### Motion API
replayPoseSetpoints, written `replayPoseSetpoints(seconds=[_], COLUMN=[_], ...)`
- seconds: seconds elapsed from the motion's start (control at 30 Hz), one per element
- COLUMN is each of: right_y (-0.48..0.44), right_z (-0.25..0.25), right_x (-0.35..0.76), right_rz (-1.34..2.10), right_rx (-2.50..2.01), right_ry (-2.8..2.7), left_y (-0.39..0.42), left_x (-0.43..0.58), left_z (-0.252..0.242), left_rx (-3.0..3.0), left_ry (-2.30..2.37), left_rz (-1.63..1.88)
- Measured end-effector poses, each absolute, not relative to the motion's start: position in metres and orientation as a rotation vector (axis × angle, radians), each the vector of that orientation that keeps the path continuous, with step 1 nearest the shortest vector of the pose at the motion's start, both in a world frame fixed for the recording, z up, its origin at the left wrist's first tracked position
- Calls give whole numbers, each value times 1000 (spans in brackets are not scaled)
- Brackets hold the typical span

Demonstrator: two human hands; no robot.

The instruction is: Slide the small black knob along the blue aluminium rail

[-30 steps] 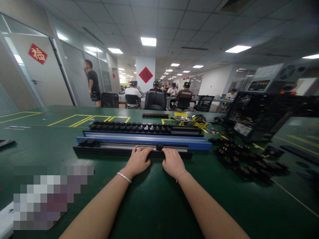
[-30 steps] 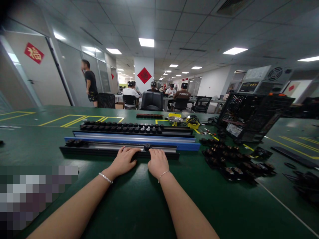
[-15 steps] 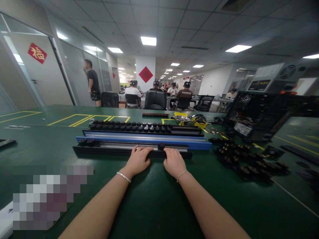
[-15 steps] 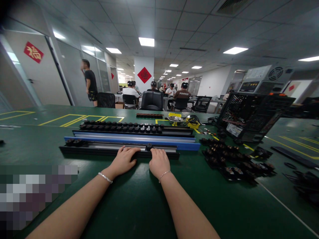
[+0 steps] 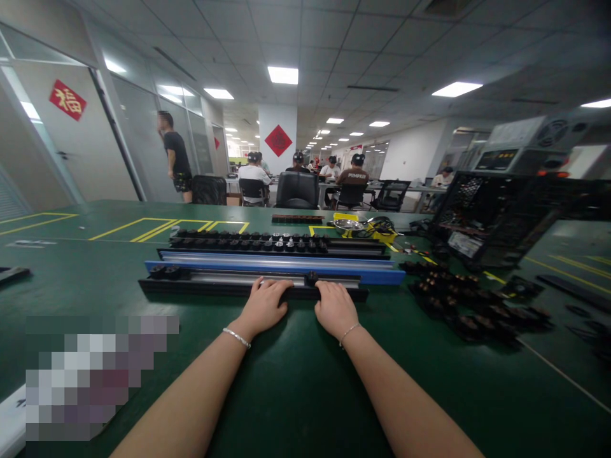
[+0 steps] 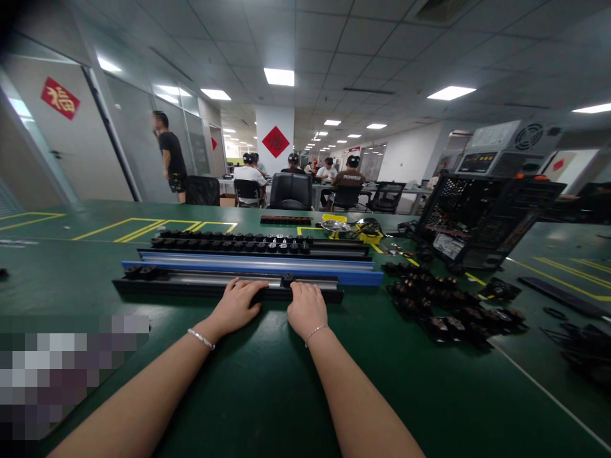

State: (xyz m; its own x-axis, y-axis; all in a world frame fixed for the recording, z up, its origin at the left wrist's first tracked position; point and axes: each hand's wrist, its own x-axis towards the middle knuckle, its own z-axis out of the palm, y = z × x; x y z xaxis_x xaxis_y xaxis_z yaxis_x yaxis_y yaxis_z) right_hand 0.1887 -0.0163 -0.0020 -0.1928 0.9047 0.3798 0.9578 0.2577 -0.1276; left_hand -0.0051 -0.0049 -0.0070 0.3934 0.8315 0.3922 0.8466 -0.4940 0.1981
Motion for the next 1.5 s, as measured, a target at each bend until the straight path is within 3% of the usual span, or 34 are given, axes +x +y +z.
replayPoseSetpoints(seconds=[1.5], right_y=[-17], right_z=[2], right_x=[201], right_rz=[-238], right_rx=[-1858], right_ry=[-2023], left_y=[-4], left_x=[-7], left_z=[-8], left_rx=[-2590], left_ry=[-1561], left_rz=[-700])
